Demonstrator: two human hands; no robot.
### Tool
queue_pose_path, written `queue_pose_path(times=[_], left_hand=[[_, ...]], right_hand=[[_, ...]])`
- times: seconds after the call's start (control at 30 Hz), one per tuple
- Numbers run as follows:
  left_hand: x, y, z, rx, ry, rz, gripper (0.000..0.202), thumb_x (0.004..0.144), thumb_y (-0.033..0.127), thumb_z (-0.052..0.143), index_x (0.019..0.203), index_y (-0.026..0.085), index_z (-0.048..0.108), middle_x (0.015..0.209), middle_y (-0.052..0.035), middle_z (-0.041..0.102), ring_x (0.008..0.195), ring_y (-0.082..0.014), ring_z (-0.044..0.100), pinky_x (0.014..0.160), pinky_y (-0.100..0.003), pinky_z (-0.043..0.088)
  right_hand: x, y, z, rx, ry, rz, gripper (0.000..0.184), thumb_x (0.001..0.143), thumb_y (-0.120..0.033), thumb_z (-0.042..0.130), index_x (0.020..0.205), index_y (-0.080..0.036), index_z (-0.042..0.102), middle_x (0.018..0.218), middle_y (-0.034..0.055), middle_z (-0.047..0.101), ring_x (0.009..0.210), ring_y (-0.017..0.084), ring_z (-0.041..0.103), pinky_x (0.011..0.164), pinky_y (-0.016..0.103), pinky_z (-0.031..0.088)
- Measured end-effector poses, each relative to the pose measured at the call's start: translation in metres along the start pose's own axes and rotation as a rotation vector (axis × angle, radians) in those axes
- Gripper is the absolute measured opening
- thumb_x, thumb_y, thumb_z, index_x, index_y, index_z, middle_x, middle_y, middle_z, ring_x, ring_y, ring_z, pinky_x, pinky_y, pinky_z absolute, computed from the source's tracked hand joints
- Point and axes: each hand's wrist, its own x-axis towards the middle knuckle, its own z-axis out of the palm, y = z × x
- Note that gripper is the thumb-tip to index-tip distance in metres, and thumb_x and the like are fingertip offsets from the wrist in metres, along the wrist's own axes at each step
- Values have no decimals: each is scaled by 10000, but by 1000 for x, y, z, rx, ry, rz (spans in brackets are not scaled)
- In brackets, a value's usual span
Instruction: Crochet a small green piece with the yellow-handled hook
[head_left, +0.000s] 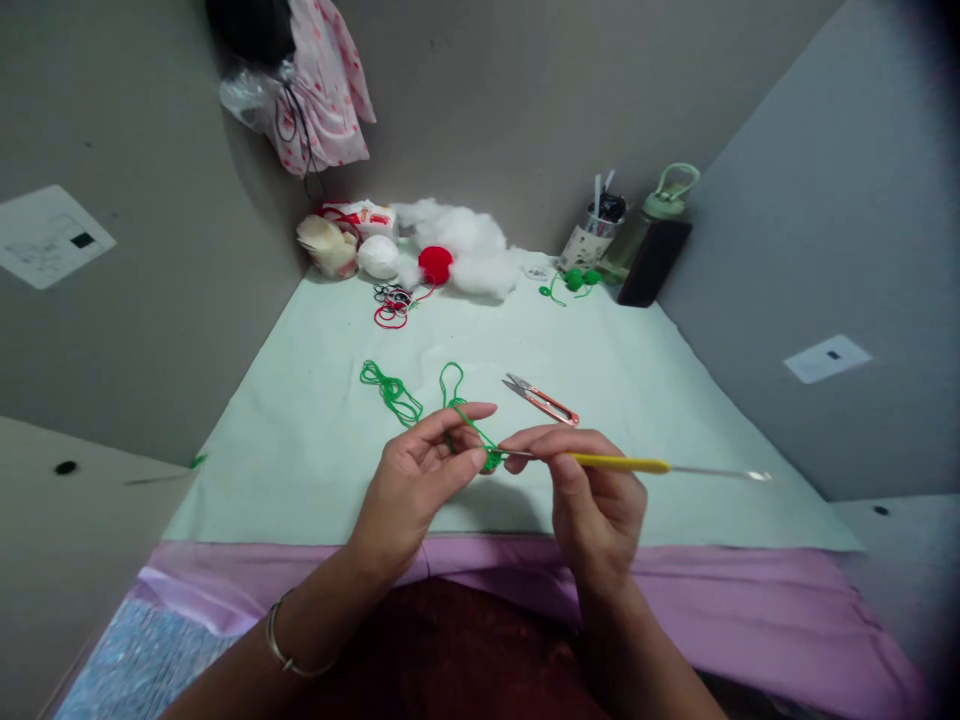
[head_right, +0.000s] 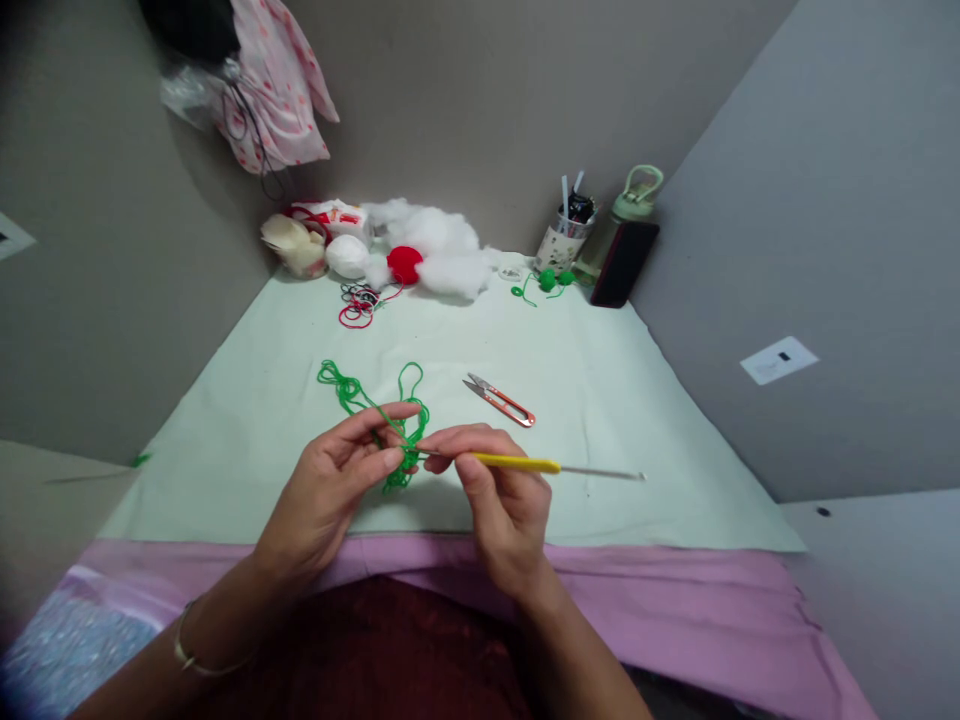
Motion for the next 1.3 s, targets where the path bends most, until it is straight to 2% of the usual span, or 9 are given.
queue_pose_path(times=[0.13,0.27,0.5,0.63,0.77,0.87,1.0,1.17,1.3], left_hand=[[1,3,4,72,60,33,308,823,178,820,1125,240,810,822,21,641,789,-91,627,798,-197,542],[1,7,7,155,91,63,329,792,132,805,1112,211,801,807,24,650,773,-91,636,805,-199,565],[-2,3,7,182,128,101,358,781,99,815,1115,228,807,853,16,676,829,-88,651,839,-175,558],[-2,6,9,-118,31,-104,439,762,158,864,1189,227,790,775,40,609,590,-28,521,547,-106,469],[1,12,7,-384,-72,-315,382,800,205,847,1178,182,797,616,97,437,413,22,213,368,-95,257],[2,15,5,-375,-42,-263,354,788,161,848,1140,167,807,710,69,524,401,46,238,361,-98,254],[2,15,7,-290,10,-191,333,778,170,861,1106,195,808,860,35,599,399,61,320,357,-103,275],[1,7,9,-188,-44,-103,472,791,177,864,1241,274,762,856,43,627,456,-5,496,433,-151,469],[2,0,8,-124,5,-53,481,790,182,867,1254,243,752,852,32,646,559,-47,589,537,-176,551]], right_hand=[[-4,-4,-1,-265,-106,-190,287,1007,-61,531,1161,-226,708,1060,65,781,975,190,736,831,362,617],[-7,-3,0,-449,-138,-327,263,997,-81,558,1170,-221,699,1111,98,777,954,192,752,755,340,639],[-5,1,1,-543,-127,-372,275,1017,-121,556,1209,-245,707,1079,79,785,923,187,763,719,321,658],[-11,6,-1,-744,-144,-472,434,923,-113,707,1278,-359,737,1115,53,777,957,214,759,732,326,655],[-13,0,2,-603,-45,-262,423,964,-86,624,1268,-353,745,1083,60,771,941,220,734,750,371,637],[-6,-5,4,-240,56,-71,274,1010,-148,580,1111,-293,790,914,49,747,783,186,696,669,347,609],[2,-3,5,95,107,76,218,1012,-184,601,1015,-262,805,912,43,731,696,145,653,606,300,568],[2,4,9,-3,39,62,206,993,-207,651,1054,-306,820,980,47,764,787,168,683,657,320,587],[-5,6,15,-242,37,-36,302,987,-139,635,1147,-336,799,998,41,781,861,192,722,707,348,618]])
